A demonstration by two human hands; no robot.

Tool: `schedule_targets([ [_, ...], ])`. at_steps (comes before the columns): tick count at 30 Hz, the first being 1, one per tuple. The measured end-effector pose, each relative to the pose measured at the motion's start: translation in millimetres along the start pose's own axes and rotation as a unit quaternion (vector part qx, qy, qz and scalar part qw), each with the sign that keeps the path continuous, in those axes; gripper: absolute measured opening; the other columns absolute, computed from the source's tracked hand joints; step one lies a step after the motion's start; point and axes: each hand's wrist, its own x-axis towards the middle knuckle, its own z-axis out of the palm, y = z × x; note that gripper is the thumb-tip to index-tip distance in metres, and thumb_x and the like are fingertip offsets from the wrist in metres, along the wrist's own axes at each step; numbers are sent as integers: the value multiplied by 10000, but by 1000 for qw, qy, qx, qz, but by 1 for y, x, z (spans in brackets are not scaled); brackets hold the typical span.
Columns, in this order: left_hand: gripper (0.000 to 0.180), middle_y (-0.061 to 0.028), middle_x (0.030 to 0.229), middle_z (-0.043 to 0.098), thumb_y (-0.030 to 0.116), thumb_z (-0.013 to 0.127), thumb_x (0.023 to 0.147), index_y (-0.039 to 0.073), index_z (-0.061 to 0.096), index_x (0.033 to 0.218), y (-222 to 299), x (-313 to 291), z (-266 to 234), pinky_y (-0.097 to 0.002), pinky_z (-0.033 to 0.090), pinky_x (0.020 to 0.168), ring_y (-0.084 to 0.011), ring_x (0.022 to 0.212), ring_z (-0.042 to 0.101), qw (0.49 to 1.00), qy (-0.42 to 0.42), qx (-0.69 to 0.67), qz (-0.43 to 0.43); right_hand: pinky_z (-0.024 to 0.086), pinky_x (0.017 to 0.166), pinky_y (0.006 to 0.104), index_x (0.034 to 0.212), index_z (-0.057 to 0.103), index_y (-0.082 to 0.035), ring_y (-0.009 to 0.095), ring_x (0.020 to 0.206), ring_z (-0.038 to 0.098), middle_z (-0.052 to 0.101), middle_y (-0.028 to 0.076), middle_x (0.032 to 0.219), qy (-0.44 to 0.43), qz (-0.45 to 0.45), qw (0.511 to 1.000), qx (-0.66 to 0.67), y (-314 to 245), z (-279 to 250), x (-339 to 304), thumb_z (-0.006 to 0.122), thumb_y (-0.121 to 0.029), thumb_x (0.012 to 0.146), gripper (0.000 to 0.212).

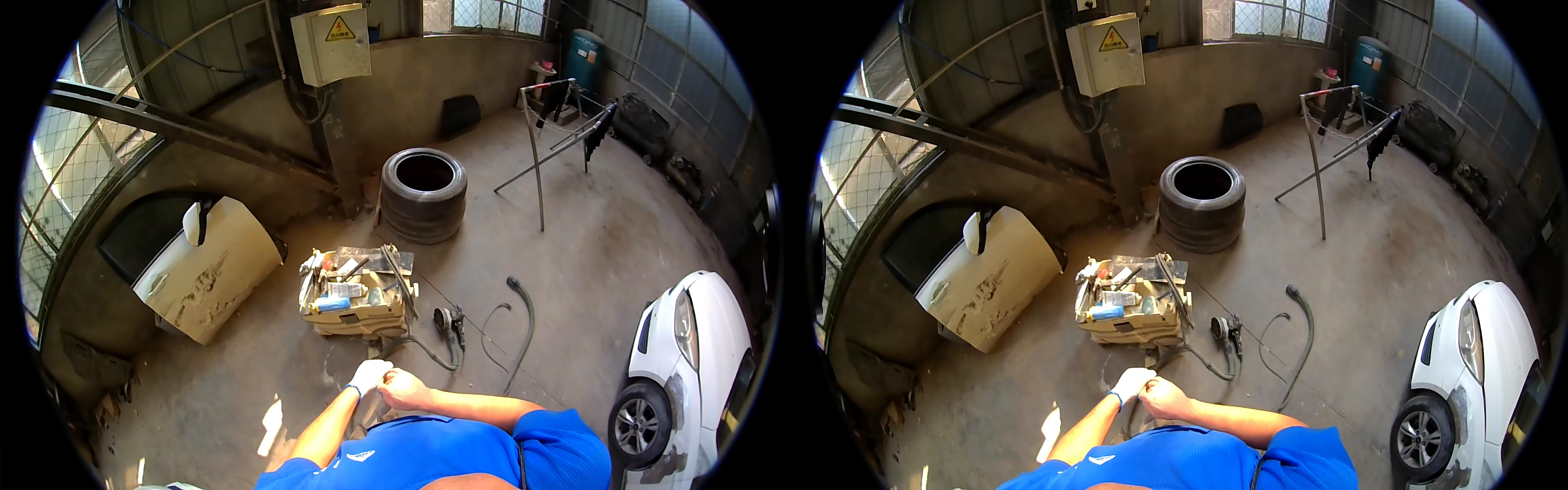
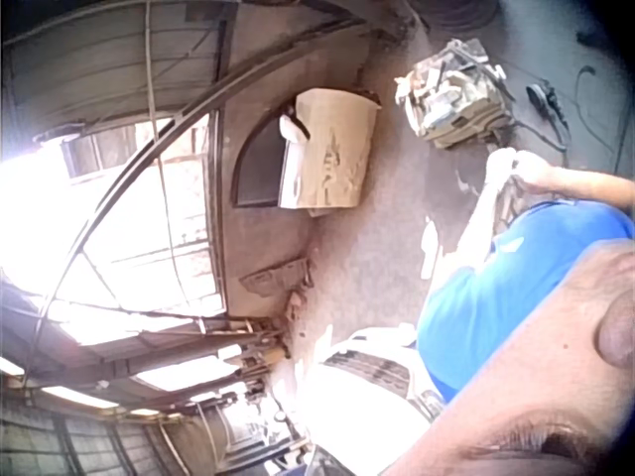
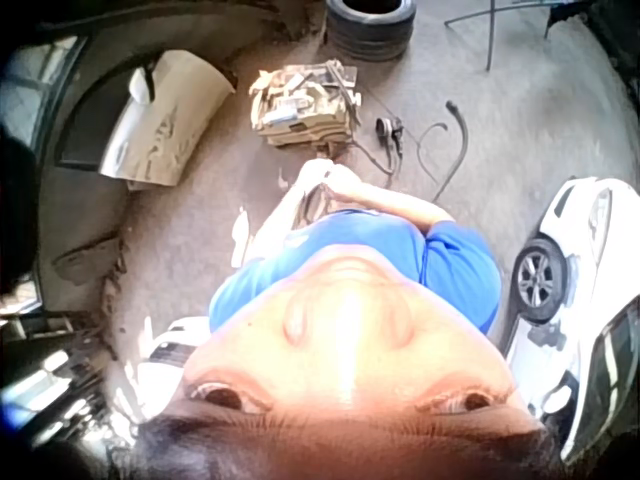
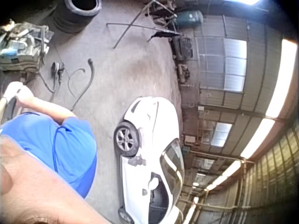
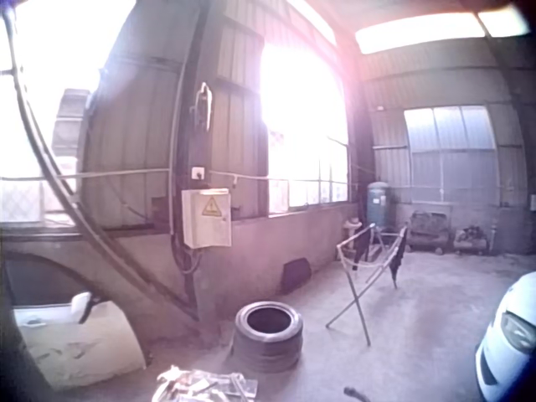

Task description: The person puts on gloves and uses a hammer to repeatedly tap the side panel of a white car, likely to smooth out a dent. The person walks around the vehicle and continues hammering the same area from different angles.

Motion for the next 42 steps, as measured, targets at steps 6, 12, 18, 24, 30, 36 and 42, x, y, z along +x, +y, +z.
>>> schedule_targets([
  [6, 337, -69, 798, 693, 345, 626, 933, 25, 729, 910, 64, 9, -58, -334, 506, 710, -170, 751, 619, 950, -83, -250, -165, 504, 891, 457, 911, 624, 5, 338, 920, 671, 670, 178, 840, -95, 138, 980, 104, -2, -7, -2, 592, -165, 830, 191],
  [12, 474, -178, 985, 733, 492, 489, 977, 108, 754, 1058, 110, 11, -72, -415, 521, 841, -324, 934, 694, 980, -43, -161, -112, 511, 771, 297, 1382, 515, -46, 198, 909, 622, 643, 56, 1117, -9, 301, 759, 578, 80, 52, -26, 533, 1, 770, 615],
  [18, 324, 12, 689, 541, 355, 595, 996, 77, 652, 842, 89, 1, -8, -309, 439, 603, -96, 633, 491, 940, 29, -279, -194, 524, 843, 277, 1400, 527, -28, 190, 958, 669, 682, 82, 1114, 229, 212, 487, 816, 83, -19, 4, 530, 29, 839, 564],
  [24, 314, -103, 715, 630, 358, 585, 978, 84, 691, 866, 135, 14, -48, -384, 478, 630, -264, 644, 602, 987, 77, -137, -3, 558, 712, 311, 795, 747, -38, 215, 795, 703, 721, 96, 804, 299, 138, 889, 320, 114, 28, -15, 673, -8, 739, 97],
  [30, 312, -134, 742, 633, 374, 576, 945, 115, 669, 797, 147, 27, -57, -447, 491, 660, -335, 709, 628, 989, 82, 6, 125, 549, 869, 320, 1304, 630, -128, 213, 1036, 683, 673, 143, 1237, 93, 306, 718, 618, 145, 47, -22, 698, -266, 858, 472],
  [36, 256, -152, 810, 692, 364, 637, 850, 120, 714, 856, 116, 21, -41, -454, 517, 723, -341, 806, 676, 992, 57, 68, -94, 466, 984, 296, 1324, 631, -40, 131, 1125, 599, 596, 62, 1371, 116, 316, 592, 732, 82, -16, 17, 698, -274, 920, 472],
  [42, 370, -203, 936, 716, 415, 547, 912, 95, 729, 945, 115, 16, -27, -509, 516, 811, -405, 892, 679, 987, -14, -41, -157, 404, 1043, 384, 1189, 693, -52, 181, 1179, 544, 639, 63, 1299, 123, 259, 689, 666, 86, -29, 33, 473, -491, 1018, 519],
])
